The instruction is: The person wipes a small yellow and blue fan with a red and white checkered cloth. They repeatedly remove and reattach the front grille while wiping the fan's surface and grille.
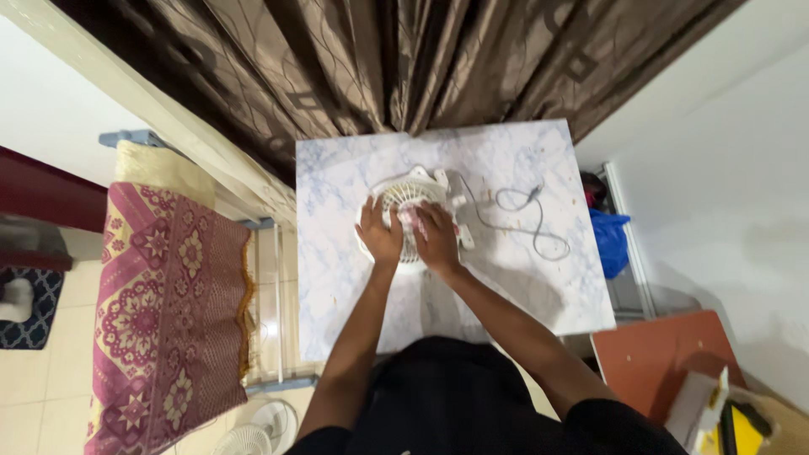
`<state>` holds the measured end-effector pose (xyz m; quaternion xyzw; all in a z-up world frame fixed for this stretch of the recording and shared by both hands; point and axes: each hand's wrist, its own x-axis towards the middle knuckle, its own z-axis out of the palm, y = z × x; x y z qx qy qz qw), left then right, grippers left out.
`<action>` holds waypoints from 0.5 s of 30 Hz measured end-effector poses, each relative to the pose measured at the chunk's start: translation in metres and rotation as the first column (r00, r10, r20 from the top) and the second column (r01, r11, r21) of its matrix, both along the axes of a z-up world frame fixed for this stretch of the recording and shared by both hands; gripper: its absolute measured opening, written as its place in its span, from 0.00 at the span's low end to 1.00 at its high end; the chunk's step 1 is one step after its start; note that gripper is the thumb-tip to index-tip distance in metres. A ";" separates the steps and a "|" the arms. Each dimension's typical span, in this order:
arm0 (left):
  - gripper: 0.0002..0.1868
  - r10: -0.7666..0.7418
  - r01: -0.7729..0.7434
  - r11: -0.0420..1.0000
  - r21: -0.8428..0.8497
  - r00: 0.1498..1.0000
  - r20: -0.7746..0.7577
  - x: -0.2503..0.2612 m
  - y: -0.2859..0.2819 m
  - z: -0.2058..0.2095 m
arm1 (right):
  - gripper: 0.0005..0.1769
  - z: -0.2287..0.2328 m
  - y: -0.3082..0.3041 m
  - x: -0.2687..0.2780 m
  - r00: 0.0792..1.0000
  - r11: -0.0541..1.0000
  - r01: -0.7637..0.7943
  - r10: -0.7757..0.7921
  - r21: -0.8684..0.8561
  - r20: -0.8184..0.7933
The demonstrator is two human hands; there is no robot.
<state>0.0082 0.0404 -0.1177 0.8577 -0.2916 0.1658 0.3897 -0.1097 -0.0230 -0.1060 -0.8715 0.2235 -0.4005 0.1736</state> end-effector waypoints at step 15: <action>0.22 -0.688 0.456 0.725 -0.516 0.515 -0.512 -0.024 -0.043 0.043 | 0.30 0.046 -0.058 -0.029 0.950 0.170 -0.209 -0.197 0.963 0.241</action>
